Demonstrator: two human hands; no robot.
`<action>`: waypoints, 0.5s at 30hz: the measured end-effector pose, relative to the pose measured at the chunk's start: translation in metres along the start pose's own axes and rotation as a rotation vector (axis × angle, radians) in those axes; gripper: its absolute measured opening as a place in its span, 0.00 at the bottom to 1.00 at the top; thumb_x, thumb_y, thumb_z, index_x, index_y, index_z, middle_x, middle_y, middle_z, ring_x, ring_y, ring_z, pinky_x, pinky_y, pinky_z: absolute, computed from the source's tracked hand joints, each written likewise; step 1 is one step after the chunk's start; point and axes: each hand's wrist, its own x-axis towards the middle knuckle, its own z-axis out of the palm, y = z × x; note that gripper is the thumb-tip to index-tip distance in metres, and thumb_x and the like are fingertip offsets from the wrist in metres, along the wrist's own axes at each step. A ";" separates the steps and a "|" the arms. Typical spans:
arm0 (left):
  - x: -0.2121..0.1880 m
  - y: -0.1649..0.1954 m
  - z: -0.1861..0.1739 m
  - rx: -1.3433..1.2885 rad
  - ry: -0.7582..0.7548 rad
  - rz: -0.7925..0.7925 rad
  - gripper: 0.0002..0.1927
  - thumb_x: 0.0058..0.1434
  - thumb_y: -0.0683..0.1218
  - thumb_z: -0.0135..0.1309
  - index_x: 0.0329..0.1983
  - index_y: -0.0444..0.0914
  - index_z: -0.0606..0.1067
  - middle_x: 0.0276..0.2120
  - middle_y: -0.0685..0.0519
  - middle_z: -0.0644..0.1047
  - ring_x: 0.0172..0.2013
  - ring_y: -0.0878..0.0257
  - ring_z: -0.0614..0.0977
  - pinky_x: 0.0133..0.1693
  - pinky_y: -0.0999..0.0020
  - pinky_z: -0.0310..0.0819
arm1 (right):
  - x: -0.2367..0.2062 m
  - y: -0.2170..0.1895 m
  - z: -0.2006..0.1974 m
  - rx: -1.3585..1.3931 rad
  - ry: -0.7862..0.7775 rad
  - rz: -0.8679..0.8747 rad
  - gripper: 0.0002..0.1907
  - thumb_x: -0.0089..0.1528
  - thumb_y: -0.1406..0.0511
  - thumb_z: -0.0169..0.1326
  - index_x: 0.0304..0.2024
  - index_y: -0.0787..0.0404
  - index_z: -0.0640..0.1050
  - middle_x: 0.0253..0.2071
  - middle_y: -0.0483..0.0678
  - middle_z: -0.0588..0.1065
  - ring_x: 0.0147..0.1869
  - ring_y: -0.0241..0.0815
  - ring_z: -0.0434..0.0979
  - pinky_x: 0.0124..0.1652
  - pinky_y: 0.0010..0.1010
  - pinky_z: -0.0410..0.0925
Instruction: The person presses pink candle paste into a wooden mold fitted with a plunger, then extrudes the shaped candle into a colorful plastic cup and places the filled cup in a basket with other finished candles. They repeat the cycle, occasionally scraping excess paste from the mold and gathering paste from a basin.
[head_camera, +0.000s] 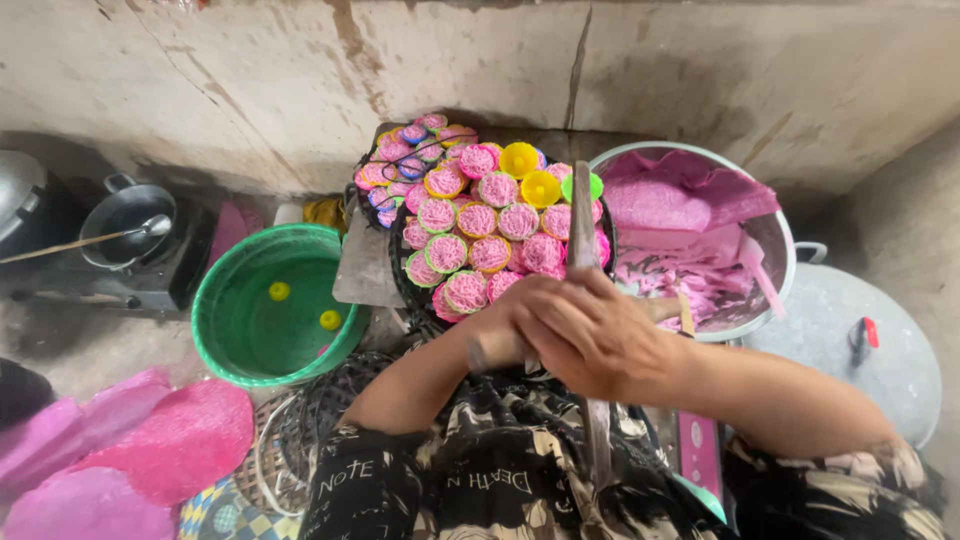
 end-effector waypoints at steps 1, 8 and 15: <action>0.003 0.007 -0.003 0.054 -0.116 -0.186 0.15 0.49 0.53 0.61 0.39 0.47 0.76 0.34 0.49 0.81 0.37 0.47 0.84 0.39 0.52 0.78 | -0.010 -0.005 -0.008 0.062 -0.086 0.085 0.23 0.53 0.63 0.62 0.48 0.66 0.75 0.41 0.50 0.74 0.45 0.47 0.78 0.46 0.42 0.67; 0.017 0.064 -0.033 0.189 -0.229 -0.434 0.06 0.61 0.50 0.57 0.38 0.46 0.78 0.28 0.51 0.80 0.32 0.50 0.84 0.39 0.52 0.79 | -0.079 0.025 -0.076 0.368 -0.108 0.811 0.14 0.46 0.70 0.64 0.33 0.61 0.75 0.30 0.47 0.74 0.33 0.42 0.76 0.34 0.35 0.70; -0.028 0.019 -0.099 -0.455 0.314 -0.522 0.18 0.47 0.46 0.69 0.41 0.40 0.80 0.41 0.50 0.82 0.36 0.58 0.85 0.39 0.58 0.80 | -0.179 0.070 -0.065 0.189 1.210 0.773 0.09 0.61 0.66 0.57 0.40 0.61 0.71 0.35 0.48 0.72 0.38 0.41 0.73 0.41 0.34 0.68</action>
